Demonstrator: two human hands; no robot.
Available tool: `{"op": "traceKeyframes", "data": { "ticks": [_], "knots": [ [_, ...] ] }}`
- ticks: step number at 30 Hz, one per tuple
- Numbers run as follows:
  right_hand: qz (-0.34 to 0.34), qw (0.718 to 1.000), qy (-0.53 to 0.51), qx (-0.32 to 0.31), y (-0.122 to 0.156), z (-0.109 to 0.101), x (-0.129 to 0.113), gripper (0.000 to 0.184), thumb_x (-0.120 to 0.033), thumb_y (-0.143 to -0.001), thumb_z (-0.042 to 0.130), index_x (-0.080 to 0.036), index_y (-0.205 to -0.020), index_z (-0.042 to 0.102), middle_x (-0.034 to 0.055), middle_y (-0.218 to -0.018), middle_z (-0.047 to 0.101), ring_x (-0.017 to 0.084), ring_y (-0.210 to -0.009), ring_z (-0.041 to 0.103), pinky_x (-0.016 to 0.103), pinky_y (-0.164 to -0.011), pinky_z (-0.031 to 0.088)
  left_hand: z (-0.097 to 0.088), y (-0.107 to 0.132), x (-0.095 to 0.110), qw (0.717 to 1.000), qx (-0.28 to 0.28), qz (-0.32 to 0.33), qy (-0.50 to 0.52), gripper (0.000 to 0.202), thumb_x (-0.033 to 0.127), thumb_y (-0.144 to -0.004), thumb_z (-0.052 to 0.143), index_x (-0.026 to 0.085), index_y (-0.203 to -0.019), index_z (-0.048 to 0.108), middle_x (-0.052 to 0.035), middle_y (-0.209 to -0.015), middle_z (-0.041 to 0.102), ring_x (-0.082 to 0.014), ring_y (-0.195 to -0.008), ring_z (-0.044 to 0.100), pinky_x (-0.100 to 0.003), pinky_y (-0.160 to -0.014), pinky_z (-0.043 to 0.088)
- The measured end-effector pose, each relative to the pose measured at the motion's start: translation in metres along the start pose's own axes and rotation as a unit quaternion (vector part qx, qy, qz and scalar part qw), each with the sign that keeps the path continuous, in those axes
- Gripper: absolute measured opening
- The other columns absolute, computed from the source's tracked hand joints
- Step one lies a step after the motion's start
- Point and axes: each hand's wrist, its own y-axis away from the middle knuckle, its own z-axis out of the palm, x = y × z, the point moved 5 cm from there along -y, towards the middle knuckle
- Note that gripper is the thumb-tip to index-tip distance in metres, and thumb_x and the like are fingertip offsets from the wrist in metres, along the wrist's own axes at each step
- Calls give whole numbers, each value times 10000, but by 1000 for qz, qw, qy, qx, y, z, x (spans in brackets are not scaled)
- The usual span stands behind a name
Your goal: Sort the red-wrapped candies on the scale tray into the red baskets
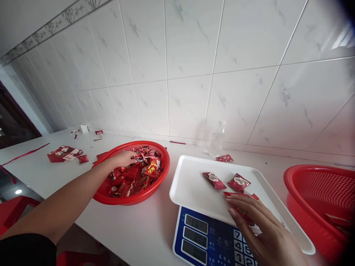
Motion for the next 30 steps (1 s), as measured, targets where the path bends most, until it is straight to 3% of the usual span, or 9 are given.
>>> {"op": "traceKeyframes", "data": {
  "ticks": [4,11,16,19,22,26,30],
  "knots": [
    [-4,1000,6,-1,0,1,1,206,-389,-971,531,-284,-1108,642,34,-1117,727,276,-1042,691,443,-806,609,0,-1,-4,999,-36,-35,-19,333,346,-940,610,155,-1212,601,-83,-1210,628,-247,-1021,643,-439,-853,556],
    [-19,999,12,26,-4,-2,-7,237,-423,-990,481,-269,-1055,649,43,-1050,745,273,-968,717,424,-723,621,-13,4,-3,998,-41,-46,-26,310,354,-941,608,149,-1173,617,-73,-1159,645,-235,-980,653,-420,-827,563],
    [-33,999,15,31,-9,-4,-11,258,-428,-998,465,-260,-1051,654,49,-1024,752,261,-931,729,389,-657,622,-25,8,4,999,-16,-35,-19,248,373,-933,609,134,-987,647,-28,-944,663,-179,-809,645,-349,-732,543],
    [-36,998,16,49,-12,-6,-14,290,-443,-1006,437,-254,-1015,658,50,-985,757,256,-890,738,390,-649,621,-33,10,13,1000,15,-24,3,272,407,-850,656,162,-740,612,26,-685,594,-168,-658,586,-289,-625,450],
    [-38,998,18,54,-13,-7,-16,296,-448,-1006,436,-254,-1001,660,46,-969,759,254,-878,740,393,-658,624,-40,12,27,998,44,-12,42,298,442,-725,682,196,-615,555,37,-582,548,-188,-622,551,-277,-580,355],
    [-30,998,7,47,-11,-7,-13,275,-438,-1001,452,-260,-1013,662,44,-999,755,255,-916,730,399,-704,623,-48,18,51,993,52,-1,102,289,480,-673,667,201,-639,603,15,-636,618,-208,-660,561,-283,-603,358],
    [-15,999,-9,28,-6,-2,-6,229,-410,-987,497,-265,-1064,656,44,-1052,741,257,-975,709,408,-774,614,-49,25,80,983,27,6,180,355,518,-673,681,187,-799,688,-9,-741,703,-225,-695,609,-287,-606,394]
  ]
}}
